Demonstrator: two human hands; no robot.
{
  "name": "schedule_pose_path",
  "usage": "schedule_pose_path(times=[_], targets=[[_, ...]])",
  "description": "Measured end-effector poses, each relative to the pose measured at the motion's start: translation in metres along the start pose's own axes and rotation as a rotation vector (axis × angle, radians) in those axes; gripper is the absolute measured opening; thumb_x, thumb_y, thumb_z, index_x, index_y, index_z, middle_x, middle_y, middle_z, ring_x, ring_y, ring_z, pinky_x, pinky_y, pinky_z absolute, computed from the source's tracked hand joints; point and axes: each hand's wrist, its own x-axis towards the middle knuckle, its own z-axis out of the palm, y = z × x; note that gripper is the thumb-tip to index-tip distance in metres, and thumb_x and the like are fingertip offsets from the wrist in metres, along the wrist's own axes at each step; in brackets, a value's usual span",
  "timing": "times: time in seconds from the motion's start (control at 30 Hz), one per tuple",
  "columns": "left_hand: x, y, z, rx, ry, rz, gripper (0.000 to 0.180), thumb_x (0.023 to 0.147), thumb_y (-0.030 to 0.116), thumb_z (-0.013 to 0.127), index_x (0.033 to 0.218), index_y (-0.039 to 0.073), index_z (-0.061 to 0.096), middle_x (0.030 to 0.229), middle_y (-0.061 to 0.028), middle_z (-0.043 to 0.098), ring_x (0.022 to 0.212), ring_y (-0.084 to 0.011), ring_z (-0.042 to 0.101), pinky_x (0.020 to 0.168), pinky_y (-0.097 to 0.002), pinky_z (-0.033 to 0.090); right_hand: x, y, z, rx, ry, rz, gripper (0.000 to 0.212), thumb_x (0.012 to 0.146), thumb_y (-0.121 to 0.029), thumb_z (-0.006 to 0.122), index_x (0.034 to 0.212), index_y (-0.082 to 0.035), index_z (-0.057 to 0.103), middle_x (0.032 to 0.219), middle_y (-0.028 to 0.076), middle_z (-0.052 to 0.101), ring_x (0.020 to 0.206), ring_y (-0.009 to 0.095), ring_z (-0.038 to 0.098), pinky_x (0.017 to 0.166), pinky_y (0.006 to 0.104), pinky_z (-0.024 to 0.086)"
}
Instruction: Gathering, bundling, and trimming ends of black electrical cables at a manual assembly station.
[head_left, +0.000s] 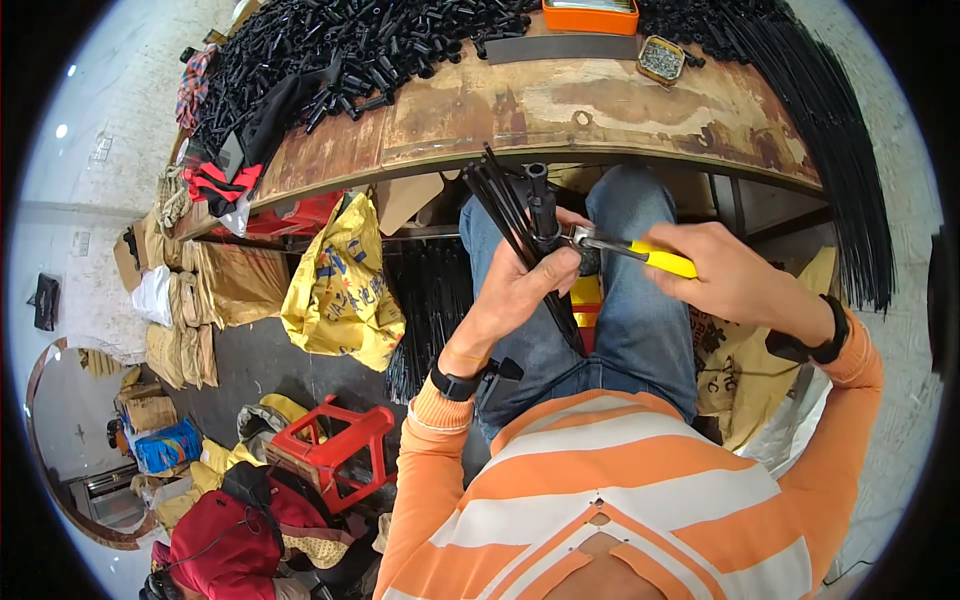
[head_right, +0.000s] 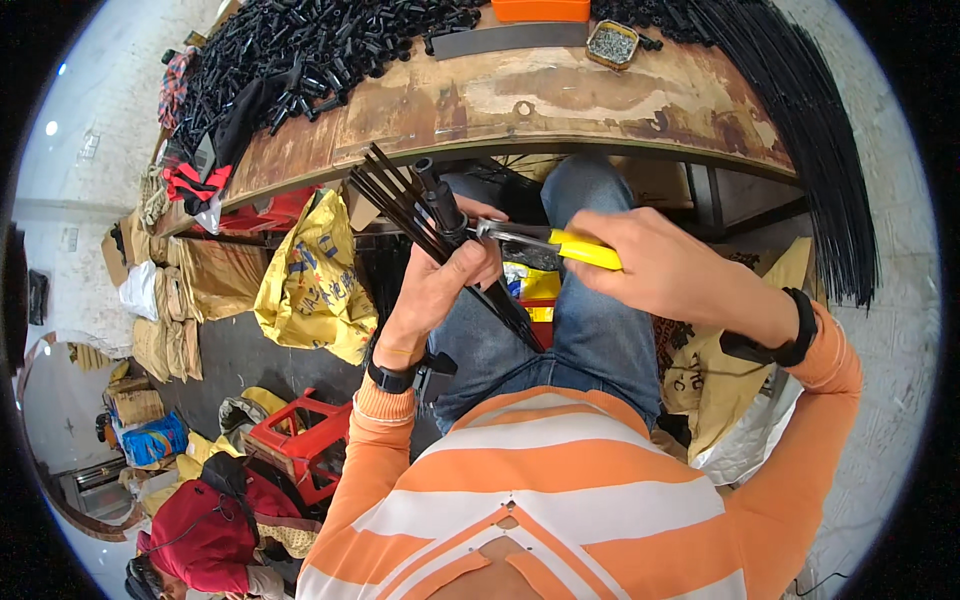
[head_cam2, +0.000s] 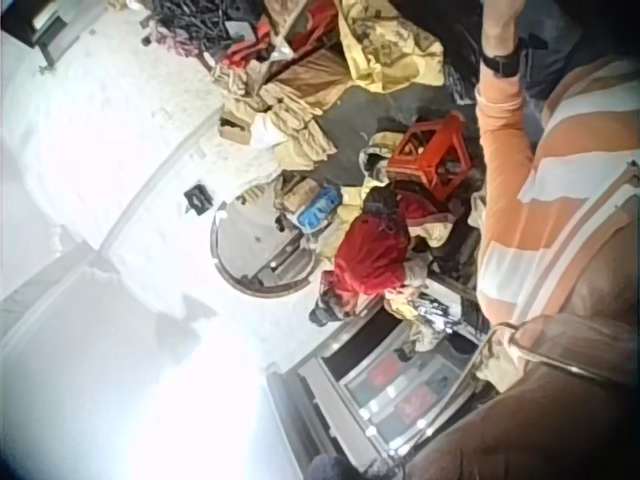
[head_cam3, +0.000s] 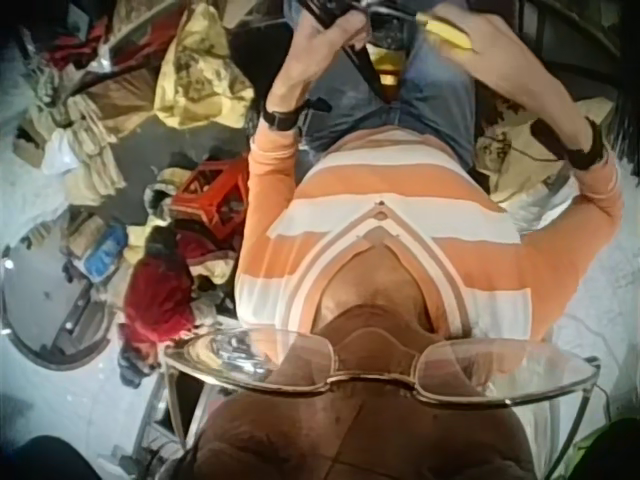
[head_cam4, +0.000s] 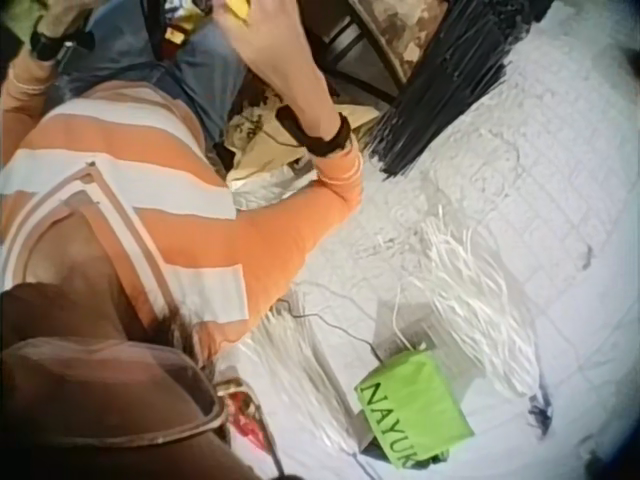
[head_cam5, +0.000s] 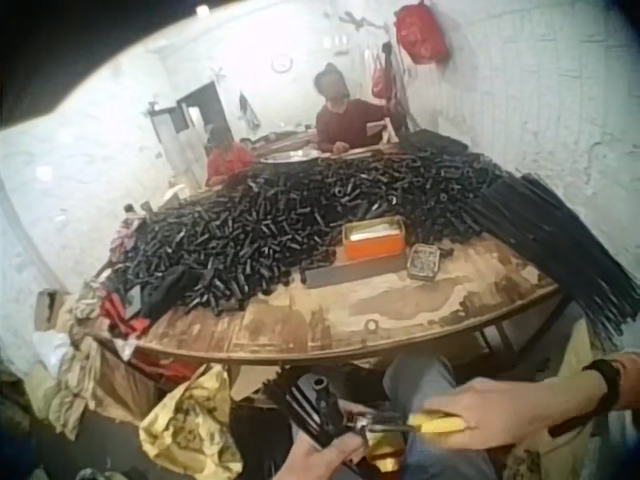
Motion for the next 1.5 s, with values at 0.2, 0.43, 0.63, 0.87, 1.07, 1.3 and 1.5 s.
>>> schedule_pose_path(times=[0.2, 0.43, 0.63, 0.87, 1.07, 1.3, 1.5], targets=[[-0.002, -0.006, -0.002, 0.036, 0.003, 0.01, 0.021, 0.098, 0.013, 0.058, 0.111, 0.001, 0.047, 0.07, 0.0008, 0.048, 0.062, -0.0069, 0.045, 0.057, -0.0231, 0.038, -0.004, 0.001, 0.016, 0.555, -0.226, 0.116, 0.029, 0.1, -0.026, 0.051, 0.105, 0.002, 0.058, 0.08, 0.011, 0.067, 0.077, 0.022, 0.066, 0.069, 0.0349, 0.048], [0.001, -0.004, -0.001, 0.034, 0.051, 0.034, 0.017, 0.098, 0.014, 0.059, 0.105, 0.003, 0.049, 0.07, 0.0013, 0.048, 0.062, -0.0063, 0.045, 0.056, -0.0226, 0.037, 0.0, -0.009, 0.02, 0.708, -0.269, 0.251, 0.03, 0.102, -0.03, 0.049, 0.1, 0.0, 0.054, 0.076, 0.005, 0.063, 0.068, 0.012, 0.061, 0.063, 0.0275, 0.045], [0.007, -0.001, 0.007, 0.052, 0.088, 0.006, 0.014, 0.098, 0.011, 0.057, 0.106, 0.002, 0.051, 0.071, 0.0019, 0.048, 0.063, -0.0063, 0.045, 0.057, -0.0233, 0.037, 0.0, -0.009, 0.022, 0.799, -0.291, 0.454, 0.028, 0.101, -0.031, 0.052, 0.092, -0.005, 0.052, 0.069, 0.0, 0.05, 0.06, 0.008, 0.049, 0.055, 0.0246, 0.04], [0.036, -0.02, -0.033, -0.069, 0.296, 0.051, 0.037, 0.105, 0.027, 0.041, 0.132, 0.001, 0.041, 0.078, -0.0017, 0.042, 0.066, -0.0122, 0.041, 0.065, -0.03, 0.04, 0.049, 0.098, 0.004, -0.051, 0.565, -0.223, 0.023, 0.084, -0.012, 0.071, 0.103, -0.003, 0.06, 0.085, 0.015, 0.062, 0.071, 0.028, 0.063, 0.062, 0.0363, 0.048], [0.062, -0.034, -0.049, -0.086, 0.264, -0.097, 0.035, 0.104, 0.031, 0.046, 0.116, -0.001, 0.05, 0.076, -0.0011, 0.044, 0.068, -0.0113, 0.043, 0.066, -0.0272, 0.04, 0.119, 0.18, -0.065, -0.501, 0.476, 0.137, 0.019, 0.078, -0.007, 0.064, 0.097, -0.004, 0.063, 0.088, 0.013, 0.062, 0.083, 0.033, 0.062, 0.071, 0.0418, 0.05], [0.073, -0.037, -0.054, -0.11, 0.26, -0.115, 0.033, 0.103, 0.032, 0.047, 0.11, 0.0, 0.05, 0.074, -0.0008, 0.044, 0.067, -0.0109, 0.043, 0.064, -0.0267, 0.04, 0.143, 0.197, -0.069, -0.502, 0.502, 0.133, 0.013, 0.078, -0.009, 0.062, 0.089, -0.005, 0.064, 0.081, 0.011, 0.064, 0.08, 0.032, 0.064, 0.068, 0.0428, 0.051], [0.064, -0.033, -0.039, -0.094, 0.237, -0.085, 0.031, 0.103, 0.031, 0.047, 0.109, 0.0, 0.05, 0.075, -0.0011, 0.044, 0.068, -0.0106, 0.043, 0.063, -0.0262, 0.039, 0.143, 0.213, -0.075, -0.399, 0.505, 0.226, 0.018, 0.078, -0.007, 0.058, 0.095, -0.004, 0.066, 0.086, 0.014, 0.066, 0.086, 0.033, 0.064, 0.076, 0.045, 0.051]])
